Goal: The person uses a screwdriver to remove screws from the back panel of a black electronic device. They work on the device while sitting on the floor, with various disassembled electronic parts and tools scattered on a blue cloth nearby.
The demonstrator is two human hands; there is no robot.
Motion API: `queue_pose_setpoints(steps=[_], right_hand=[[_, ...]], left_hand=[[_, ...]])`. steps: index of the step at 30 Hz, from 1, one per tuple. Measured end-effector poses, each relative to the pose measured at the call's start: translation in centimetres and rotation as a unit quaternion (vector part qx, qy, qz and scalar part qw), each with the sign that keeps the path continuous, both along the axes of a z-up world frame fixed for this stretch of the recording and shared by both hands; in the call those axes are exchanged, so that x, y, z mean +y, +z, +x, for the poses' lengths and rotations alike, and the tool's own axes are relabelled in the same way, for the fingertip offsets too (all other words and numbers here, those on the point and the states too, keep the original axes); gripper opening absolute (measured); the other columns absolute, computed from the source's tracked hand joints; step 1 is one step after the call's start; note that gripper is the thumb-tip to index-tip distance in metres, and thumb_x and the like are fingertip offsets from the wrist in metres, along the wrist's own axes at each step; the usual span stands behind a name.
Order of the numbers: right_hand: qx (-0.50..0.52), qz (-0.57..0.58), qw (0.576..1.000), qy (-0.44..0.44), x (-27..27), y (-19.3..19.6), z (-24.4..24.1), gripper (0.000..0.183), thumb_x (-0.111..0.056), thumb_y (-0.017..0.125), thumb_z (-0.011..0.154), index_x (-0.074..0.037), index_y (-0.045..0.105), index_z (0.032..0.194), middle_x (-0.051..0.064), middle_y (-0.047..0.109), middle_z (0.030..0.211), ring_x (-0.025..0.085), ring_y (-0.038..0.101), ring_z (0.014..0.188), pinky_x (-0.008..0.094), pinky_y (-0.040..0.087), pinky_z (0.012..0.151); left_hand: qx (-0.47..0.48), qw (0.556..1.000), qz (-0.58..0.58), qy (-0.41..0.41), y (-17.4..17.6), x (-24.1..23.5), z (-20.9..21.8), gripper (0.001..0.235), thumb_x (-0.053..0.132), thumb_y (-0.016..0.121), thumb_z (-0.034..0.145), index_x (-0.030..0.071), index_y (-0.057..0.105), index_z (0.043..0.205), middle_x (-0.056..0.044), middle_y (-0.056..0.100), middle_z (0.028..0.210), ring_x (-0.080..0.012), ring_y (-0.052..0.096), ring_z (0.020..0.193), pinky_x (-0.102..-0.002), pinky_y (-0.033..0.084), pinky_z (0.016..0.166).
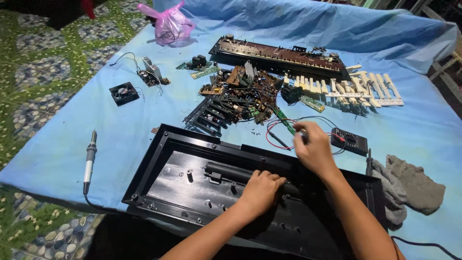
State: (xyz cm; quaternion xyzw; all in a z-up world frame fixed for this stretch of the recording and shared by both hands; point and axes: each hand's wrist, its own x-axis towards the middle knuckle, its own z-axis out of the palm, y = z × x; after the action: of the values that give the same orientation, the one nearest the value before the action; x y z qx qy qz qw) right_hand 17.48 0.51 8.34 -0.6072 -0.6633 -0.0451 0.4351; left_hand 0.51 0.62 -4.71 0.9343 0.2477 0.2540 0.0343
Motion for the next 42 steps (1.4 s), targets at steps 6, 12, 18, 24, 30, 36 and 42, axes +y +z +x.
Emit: queue_pose_setpoints(steps=[6, 12, 18, 24, 30, 36, 42], right_hand=[[-0.056, -0.169, 0.983, 0.051, 7.2, -3.3, -0.4, 0.024, -0.010, 0.073, 0.081, -0.001, 0.075, 0.104, 0.014, 0.078, 0.099, 0.029, 0.073, 0.083, 0.039, 0.057, 0.076], [-0.096, -0.271, 0.958, 0.006, 11.5, -5.6, -0.7, 0.028, -0.014, 0.080, 0.080, -0.006, 0.077, 0.108, 0.012, 0.079, 0.105, 0.031, 0.075, 0.088, 0.042, 0.059, 0.079], [-0.107, -0.269, 0.957, 0.009, 13.2, -8.3, 0.9, 0.013, -0.010, 0.078, 0.080, -0.009, 0.080, 0.092, 0.011, 0.079, 0.086, 0.033, 0.071, 0.072, 0.043, 0.057, 0.072], [-0.111, -0.236, 0.965, 0.035, 14.1, -9.8, 1.9, 0.017, -0.015, 0.079, 0.077, -0.005, 0.079, 0.090, 0.011, 0.077, 0.079, 0.031, 0.069, 0.065, 0.041, 0.056, 0.066], [-0.106, -0.229, 0.967, 0.035, 14.7, -10.2, 1.4, 0.017, -0.015, 0.079, 0.076, -0.007, 0.080, 0.092, 0.011, 0.077, 0.081, 0.029, 0.069, 0.065, 0.039, 0.056, 0.067], [-0.102, -0.210, 0.972, 0.034, 14.4, -10.0, 1.3, 0.016, -0.014, 0.070, 0.076, -0.004, 0.079, 0.084, 0.012, 0.075, 0.074, 0.033, 0.066, 0.058, 0.041, 0.054, 0.060], [-0.082, -0.193, 0.978, 0.003, 11.9, -6.7, 2.4, 0.014, -0.028, 0.078, 0.077, -0.019, 0.079, 0.087, 0.015, 0.076, 0.079, 0.041, 0.073, 0.082, 0.053, 0.057, 0.078]], left_hand=[[0.018, 0.997, 0.040, 0.060, 1.3, -0.7, -2.1, 0.039, 0.017, 0.059, 0.089, 0.006, 0.066, 0.125, -0.011, 0.070, 0.110, -0.0319, 0.061, 0.097, -0.053, 0.041, 0.097], [-0.027, 0.995, 0.077, 0.054, 2.2, -1.5, -3.8, 0.042, 0.016, 0.058, 0.087, 0.003, 0.060, 0.128, -0.013, 0.062, 0.116, -0.0328, 0.056, 0.102, -0.053, 0.037, 0.102], [-0.033, 0.997, 0.047, 0.049, 2.6, -1.4, -3.7, 0.048, 0.031, 0.075, 0.082, 0.006, 0.060, 0.120, -0.010, 0.060, 0.117, -0.0318, 0.054, 0.101, -0.051, 0.037, 0.099], [-0.078, 0.996, 0.024, 0.034, 3.2, -1.6, -4.2, 0.041, 0.023, 0.071, 0.084, 0.005, 0.060, 0.119, -0.012, 0.060, 0.122, -0.0330, 0.053, 0.106, -0.050, 0.034, 0.103], [-0.091, 0.995, 0.021, 0.033, 3.3, -1.7, -4.2, 0.040, 0.022, 0.070, 0.084, 0.005, 0.060, 0.118, -0.012, 0.060, 0.120, -0.0327, 0.053, 0.105, -0.050, 0.033, 0.103], [-0.095, 0.995, 0.016, 0.030, 3.6, -1.7, -4.4, 0.040, 0.020, 0.071, 0.083, 0.005, 0.061, 0.118, -0.012, 0.061, 0.122, -0.0322, 0.054, 0.105, -0.048, 0.034, 0.103], [-0.038, 0.999, 0.013, 0.026, 3.1, -1.3, -4.4, 0.038, 0.027, 0.070, 0.093, 0.010, 0.060, 0.125, -0.012, 0.064, 0.118, -0.0316, 0.057, 0.115, -0.051, 0.033, 0.106]])
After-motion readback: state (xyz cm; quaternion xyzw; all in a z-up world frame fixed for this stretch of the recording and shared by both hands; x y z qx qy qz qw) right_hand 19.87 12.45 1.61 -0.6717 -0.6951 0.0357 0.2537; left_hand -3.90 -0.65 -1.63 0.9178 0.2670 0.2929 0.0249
